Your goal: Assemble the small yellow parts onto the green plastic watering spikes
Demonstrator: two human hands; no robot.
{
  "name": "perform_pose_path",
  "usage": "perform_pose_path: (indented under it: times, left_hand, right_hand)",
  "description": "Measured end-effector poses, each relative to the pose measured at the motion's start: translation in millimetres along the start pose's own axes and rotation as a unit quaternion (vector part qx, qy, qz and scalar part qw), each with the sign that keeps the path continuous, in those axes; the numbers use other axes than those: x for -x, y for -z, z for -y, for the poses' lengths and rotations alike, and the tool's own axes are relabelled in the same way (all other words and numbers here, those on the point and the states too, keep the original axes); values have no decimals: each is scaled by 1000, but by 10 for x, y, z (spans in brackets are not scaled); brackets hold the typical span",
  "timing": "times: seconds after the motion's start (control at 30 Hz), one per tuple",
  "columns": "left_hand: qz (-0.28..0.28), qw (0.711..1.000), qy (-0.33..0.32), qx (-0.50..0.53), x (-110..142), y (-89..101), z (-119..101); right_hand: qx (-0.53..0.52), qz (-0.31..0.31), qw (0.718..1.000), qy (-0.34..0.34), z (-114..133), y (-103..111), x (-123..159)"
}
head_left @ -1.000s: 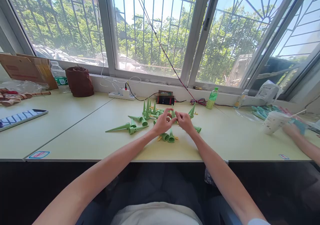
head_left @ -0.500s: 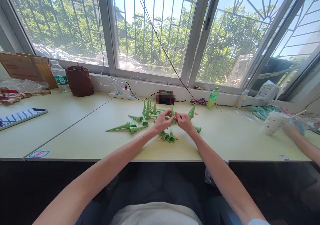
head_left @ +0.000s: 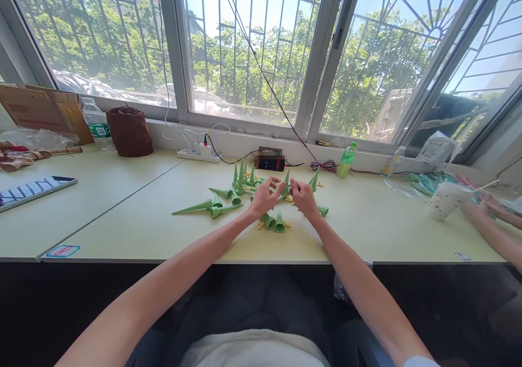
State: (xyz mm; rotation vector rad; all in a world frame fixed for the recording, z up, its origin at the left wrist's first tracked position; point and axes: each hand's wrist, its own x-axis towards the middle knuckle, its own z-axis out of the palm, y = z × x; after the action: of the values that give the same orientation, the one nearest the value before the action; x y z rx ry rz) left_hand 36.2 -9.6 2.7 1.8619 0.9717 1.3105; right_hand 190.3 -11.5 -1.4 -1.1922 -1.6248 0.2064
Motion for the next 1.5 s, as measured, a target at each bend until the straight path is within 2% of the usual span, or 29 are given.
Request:
perform_pose_path:
  times: [0.07,0.13,0.23,0.4,0.67,0.87,1.03,1.1,1.17,1.27,1.5]
  left_hand:
    - [12,995,65,68,-23,13,-3]
    - [21,988,103,111,-40,23,1]
    - [38,987,105,115,-36,19,-4]
    - [104,974,125,155,-1,2,-44]
    - [100,947,198,233,-9,34,-81]
    - [78,964,155,203,6,48,-75]
    - [51,998,26,38,26,43,-42]
    - [34,999,-34,-25,31,35,-35]
    - [22,996,-66,-60,37,26,-33]
    - [29,997,-48,-45,49,16,-43]
    - [61,988,89,107,49,6,-103]
  right_hand:
    - [6,-3,1000,8,7,3,3]
    - [8,3,1000,17,23,7,9]
    - [9,5,999,30,50,16,19]
    - [2,8,999,37,38,22,23]
    - [-16,32,999,26,-17,1,7]
    - [4,45,999,31,3,16,0]
    - [22,53,998,34,-34,15,-22]
    - [24,63,997,33,-55,14,-29]
    - [28,63,997,33,-65,19,-35]
    - [32,63,997,29,-52,34,-35]
    - [36,85,995,32,-7,31,-9]
